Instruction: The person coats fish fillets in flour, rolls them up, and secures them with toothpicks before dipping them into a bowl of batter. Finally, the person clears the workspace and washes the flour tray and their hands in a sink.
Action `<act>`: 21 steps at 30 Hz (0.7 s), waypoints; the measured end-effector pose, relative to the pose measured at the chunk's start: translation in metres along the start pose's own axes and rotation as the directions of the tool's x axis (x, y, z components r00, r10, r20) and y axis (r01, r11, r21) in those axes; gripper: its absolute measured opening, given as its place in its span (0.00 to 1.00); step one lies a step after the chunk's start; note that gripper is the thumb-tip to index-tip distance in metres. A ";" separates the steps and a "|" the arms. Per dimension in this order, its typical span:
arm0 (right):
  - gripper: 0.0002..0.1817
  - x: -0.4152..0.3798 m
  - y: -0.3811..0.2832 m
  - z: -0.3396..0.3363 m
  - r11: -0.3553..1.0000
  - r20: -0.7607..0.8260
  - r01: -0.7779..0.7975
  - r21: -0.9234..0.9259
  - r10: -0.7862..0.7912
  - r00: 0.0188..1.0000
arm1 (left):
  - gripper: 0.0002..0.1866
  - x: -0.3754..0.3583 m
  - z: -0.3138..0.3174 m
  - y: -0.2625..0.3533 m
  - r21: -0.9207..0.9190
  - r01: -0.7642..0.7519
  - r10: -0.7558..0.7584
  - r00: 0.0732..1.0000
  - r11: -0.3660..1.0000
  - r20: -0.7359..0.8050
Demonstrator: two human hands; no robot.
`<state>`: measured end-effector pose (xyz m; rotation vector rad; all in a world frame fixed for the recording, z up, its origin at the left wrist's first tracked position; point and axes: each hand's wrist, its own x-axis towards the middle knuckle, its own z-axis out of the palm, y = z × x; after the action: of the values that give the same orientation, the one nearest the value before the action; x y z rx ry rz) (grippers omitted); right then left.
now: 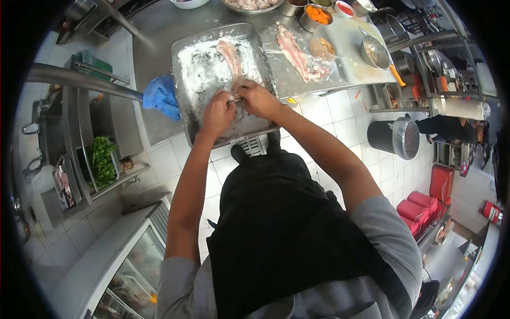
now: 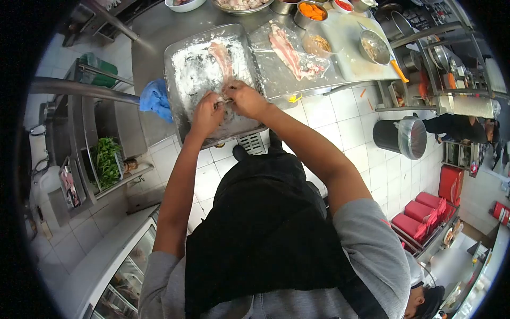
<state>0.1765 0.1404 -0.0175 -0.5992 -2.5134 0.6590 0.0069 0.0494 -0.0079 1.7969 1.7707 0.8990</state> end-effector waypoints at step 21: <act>0.17 0.008 -0.006 0.009 0.939 -0.077 -0.342 0.038 0.344 0.936 | 0.14 0.022 -0.015 -0.016 0.060 -0.223 0.212 0.965 0.973 0.154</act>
<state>0.1637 0.1365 -0.0188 -1.0494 -2.3399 0.7686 -0.0156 0.0707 -0.0066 2.0821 1.5577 0.7656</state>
